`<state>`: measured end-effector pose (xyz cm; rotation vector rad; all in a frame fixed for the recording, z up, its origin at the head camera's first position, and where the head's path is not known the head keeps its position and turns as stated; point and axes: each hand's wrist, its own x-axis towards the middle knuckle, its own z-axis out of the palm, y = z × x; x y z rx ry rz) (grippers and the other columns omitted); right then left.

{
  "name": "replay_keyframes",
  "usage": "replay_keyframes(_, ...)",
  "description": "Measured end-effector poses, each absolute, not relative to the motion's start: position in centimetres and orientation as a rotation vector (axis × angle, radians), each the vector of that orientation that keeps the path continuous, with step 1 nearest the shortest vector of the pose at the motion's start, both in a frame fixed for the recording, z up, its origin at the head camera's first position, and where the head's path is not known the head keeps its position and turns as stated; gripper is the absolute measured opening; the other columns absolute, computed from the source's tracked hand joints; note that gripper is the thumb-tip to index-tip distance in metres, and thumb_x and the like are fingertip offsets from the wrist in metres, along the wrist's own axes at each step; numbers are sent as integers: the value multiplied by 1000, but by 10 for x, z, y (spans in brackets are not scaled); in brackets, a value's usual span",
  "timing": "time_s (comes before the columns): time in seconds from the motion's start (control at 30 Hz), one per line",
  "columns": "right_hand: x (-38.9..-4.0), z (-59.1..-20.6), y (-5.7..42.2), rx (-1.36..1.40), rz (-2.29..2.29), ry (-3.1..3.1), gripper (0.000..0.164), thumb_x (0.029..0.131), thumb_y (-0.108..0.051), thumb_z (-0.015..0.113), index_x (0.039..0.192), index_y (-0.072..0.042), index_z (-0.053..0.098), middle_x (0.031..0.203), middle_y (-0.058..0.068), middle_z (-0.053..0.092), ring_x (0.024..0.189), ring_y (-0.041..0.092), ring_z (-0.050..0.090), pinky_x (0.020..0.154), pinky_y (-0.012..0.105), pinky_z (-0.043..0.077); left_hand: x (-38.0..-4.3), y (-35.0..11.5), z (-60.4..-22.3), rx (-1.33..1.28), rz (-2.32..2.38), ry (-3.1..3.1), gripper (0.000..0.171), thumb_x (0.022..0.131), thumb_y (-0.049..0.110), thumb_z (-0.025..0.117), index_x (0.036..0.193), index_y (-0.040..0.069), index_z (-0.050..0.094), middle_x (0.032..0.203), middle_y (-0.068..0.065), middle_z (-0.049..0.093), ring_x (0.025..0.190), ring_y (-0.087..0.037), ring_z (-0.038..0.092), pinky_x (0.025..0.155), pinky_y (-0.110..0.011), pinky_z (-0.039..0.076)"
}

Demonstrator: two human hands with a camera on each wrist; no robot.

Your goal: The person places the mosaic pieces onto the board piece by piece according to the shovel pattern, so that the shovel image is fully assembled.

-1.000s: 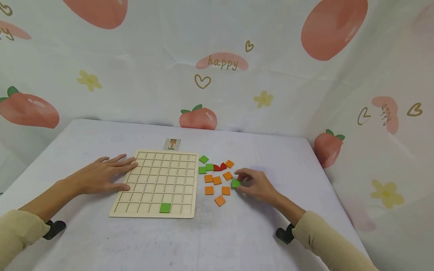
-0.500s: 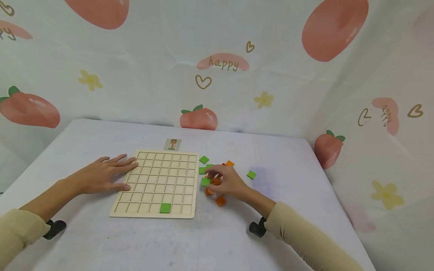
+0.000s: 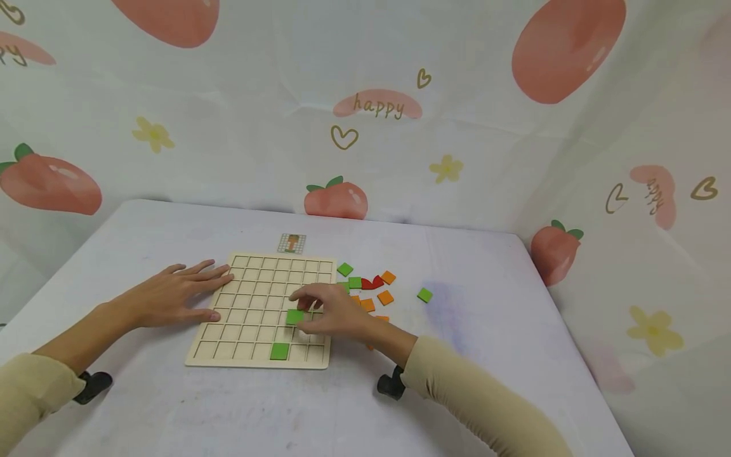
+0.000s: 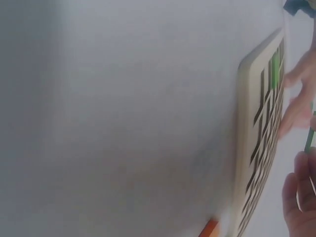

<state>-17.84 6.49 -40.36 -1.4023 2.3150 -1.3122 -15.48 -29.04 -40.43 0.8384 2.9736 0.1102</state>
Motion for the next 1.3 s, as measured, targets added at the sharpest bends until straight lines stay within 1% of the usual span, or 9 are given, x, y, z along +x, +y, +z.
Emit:
replay_keyframes(0.23,-169,-402,44,-1421,-1239,2285,40,81,-7,79,118,2,66,92,3,68,89,10,62,83,27,55,-154,-290,-405,831,114,2975,83,89,71,53,151,16,46,155,-7,42,144,-38,33,104,-68,32)
replay_keyframes(0.37,-165,-404,34,-1462,-1182,2265,41,81,-8,80,118,1,66,91,3,69,88,9,63,84,25,54,-153,-290,-405,823,112,2977,83,89,71,54,151,16,46,155,-7,42,144,-39,34,104,-68,32)
replay_keyframes(0.47,-162,-407,29,-1498,-1076,2308,42,81,-11,80,120,-2,66,91,1,70,90,8,62,85,20,49,-153,-290,-406,826,113,2980,83,89,70,54,150,15,46,155,-7,42,143,-39,34,104,-68,32)
replay_keyframes(0.57,-158,-408,25,-1498,-976,2357,44,81,-15,81,121,-6,66,91,-4,70,92,7,60,86,17,44,-153,-290,-406,826,113,2982,83,89,70,54,151,16,46,155,-7,42,143,-38,34,104,-68,32)
replay_keyframes(0.67,-155,-408,22,-1461,-928,2374,45,80,-16,81,122,-9,66,91,-7,69,92,7,56,87,17,42,-153,-290,-406,825,113,2983,83,89,70,54,151,16,46,155,-7,42,144,-38,34,104,-68,32)
replay_keyframes(0.77,-153,-408,20,-1428,-894,2386,46,80,-17,81,123,-11,66,91,-10,67,92,7,54,84,16,41,-153,-290,-406,829,108,2985,82,89,70,54,151,16,46,155,-7,43,144,-38,34,104,-68,32)
replay_keyframes(0.93,-150,-409,18,-1409,-831,2399,44,83,-20,79,124,-14,66,92,-15,64,95,3,53,88,14,41,-153,-290,-404,831,111,2982,83,89,70,54,151,16,46,155,-7,42,144,-38,34,104,-68,32)
replay_keyframes(1.03,-149,-410,18,-1413,-808,2395,44,84,-21,79,125,-15,66,93,-16,64,96,1,53,90,16,41,-154,-290,-404,831,120,2979,82,89,70,54,151,16,46,155,-7,42,144,-39,33,105,-68,31)
replay_keyframes(1.3,-148,-411,16,-1420,-779,2413,42,84,-26,80,123,-17,67,93,-18,62,94,-1,51,89,15,41,-155,-290,-405,824,112,2976,83,89,71,53,151,16,45,156,-7,42,144,-38,33,104,-68,31)
